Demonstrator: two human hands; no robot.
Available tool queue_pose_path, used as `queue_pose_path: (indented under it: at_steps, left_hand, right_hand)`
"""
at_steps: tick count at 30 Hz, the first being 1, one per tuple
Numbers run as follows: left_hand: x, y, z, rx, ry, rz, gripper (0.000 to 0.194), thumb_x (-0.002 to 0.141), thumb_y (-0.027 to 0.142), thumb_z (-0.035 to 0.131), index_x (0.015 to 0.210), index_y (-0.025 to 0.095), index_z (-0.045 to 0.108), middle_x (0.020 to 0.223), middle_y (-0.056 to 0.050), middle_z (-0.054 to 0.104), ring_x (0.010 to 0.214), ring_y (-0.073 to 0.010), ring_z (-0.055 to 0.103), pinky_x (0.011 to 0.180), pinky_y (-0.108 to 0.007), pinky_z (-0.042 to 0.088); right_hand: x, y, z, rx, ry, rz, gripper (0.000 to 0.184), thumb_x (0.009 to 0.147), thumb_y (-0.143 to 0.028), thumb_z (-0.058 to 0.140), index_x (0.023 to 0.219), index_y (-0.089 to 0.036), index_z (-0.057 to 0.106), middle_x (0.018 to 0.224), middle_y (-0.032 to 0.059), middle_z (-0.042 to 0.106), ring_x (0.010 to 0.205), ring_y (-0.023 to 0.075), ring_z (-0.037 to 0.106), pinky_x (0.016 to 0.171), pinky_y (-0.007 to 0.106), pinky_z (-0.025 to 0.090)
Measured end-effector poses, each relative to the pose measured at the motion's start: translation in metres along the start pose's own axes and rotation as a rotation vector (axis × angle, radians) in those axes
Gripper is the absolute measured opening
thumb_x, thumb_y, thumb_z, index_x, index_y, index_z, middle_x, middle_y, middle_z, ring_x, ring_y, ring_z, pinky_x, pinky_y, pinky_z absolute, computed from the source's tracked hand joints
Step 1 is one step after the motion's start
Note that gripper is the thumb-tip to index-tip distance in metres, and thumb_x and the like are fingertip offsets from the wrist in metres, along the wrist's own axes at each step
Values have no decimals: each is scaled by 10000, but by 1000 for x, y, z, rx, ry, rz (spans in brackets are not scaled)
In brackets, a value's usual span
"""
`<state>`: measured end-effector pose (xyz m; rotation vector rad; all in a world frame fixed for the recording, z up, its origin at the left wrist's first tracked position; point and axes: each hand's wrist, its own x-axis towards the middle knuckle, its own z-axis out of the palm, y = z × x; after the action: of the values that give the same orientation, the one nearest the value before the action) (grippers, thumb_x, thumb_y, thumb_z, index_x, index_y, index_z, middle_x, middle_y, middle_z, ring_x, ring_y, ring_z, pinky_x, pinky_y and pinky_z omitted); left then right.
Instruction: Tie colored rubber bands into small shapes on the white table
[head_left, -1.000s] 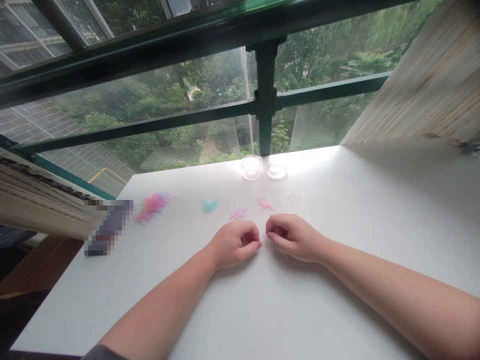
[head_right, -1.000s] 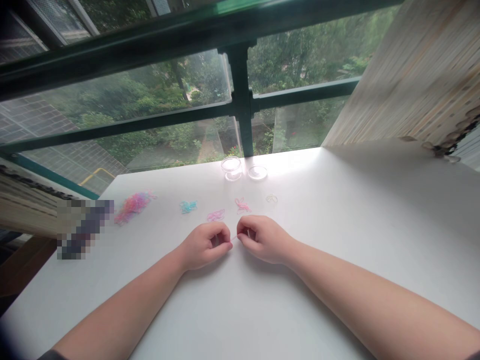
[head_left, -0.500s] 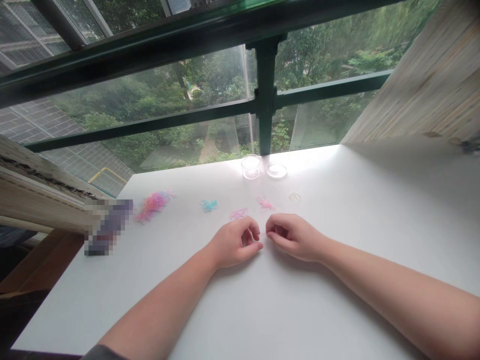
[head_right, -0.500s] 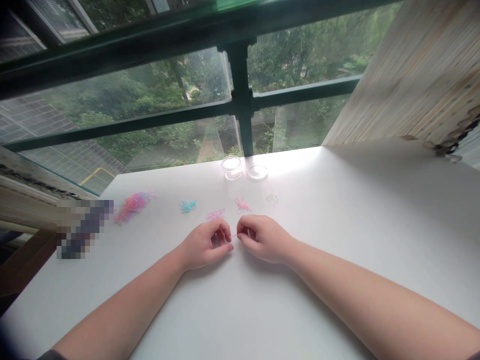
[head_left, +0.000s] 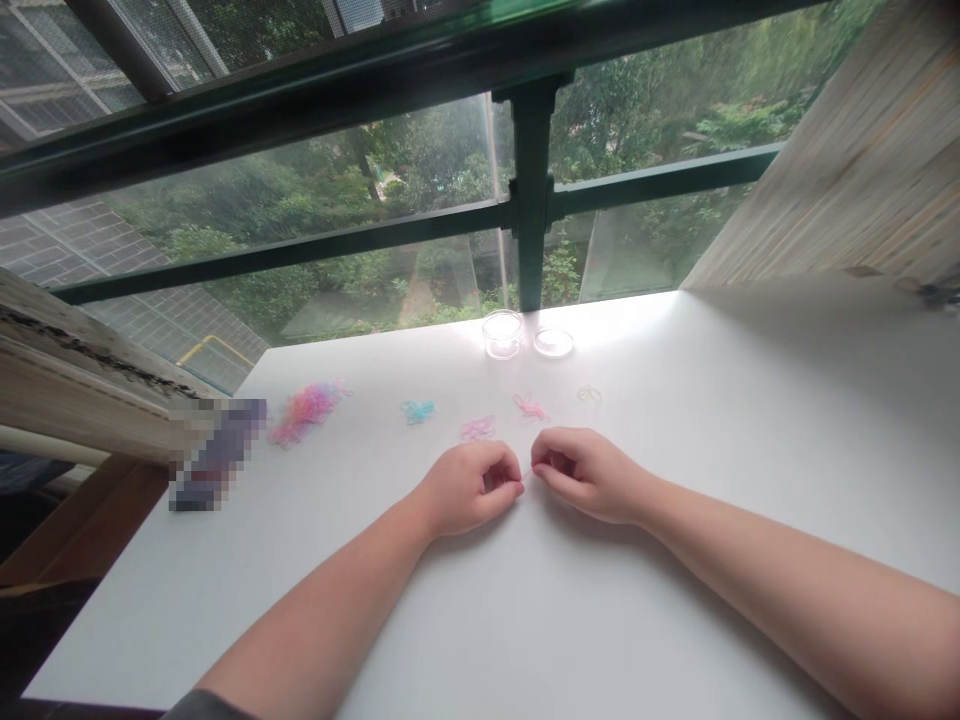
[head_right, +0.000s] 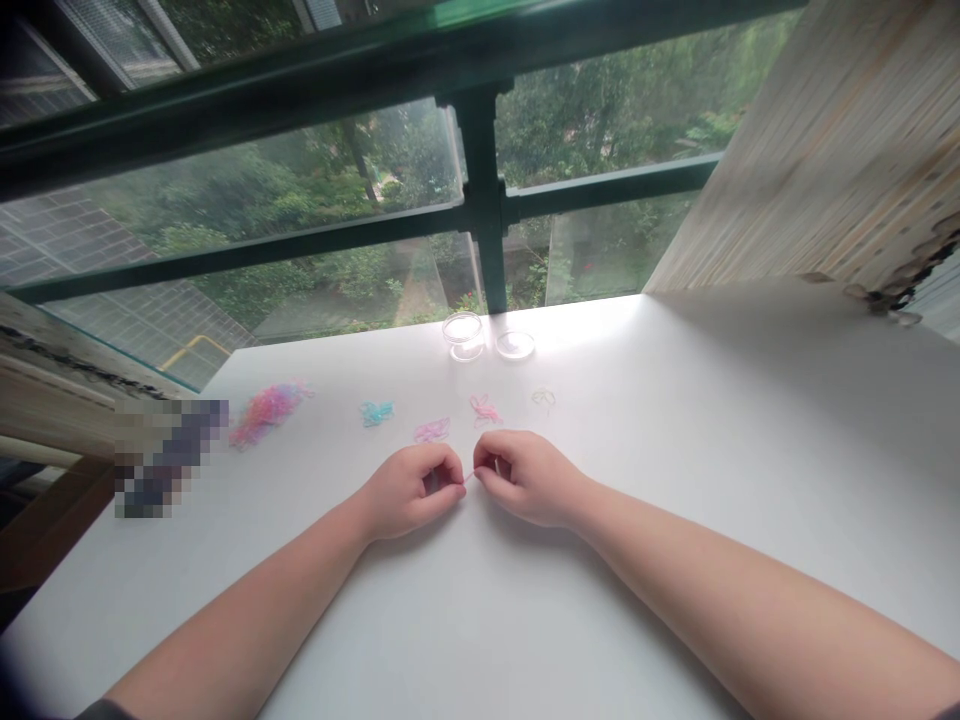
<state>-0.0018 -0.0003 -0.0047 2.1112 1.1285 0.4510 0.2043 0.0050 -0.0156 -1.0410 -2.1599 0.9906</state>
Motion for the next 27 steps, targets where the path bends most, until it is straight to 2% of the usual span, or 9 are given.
queue_pose_path:
  at_steps: [9, 27]
  left_hand:
    - [1, 0, 1, -11, 13, -16, 89, 734, 257, 595, 769, 189, 551, 720, 19, 603, 603, -97, 508, 572, -221, 402]
    - [1, 0, 0, 16, 6, -22, 63, 751, 248, 559, 744, 190, 536, 697, 20, 578, 600, -99, 491, 575, -222, 389]
  right_hand:
    - [0, 0, 0, 0, -5, 7, 85, 750, -104, 484, 725, -180, 513, 592, -44, 463, 535, 78, 390, 501, 195, 319]
    - [0, -2, -1, -16, -11, 17, 75, 753, -117, 488, 733, -181, 522, 593, -48, 459, 532, 75, 388, 502, 191, 326]
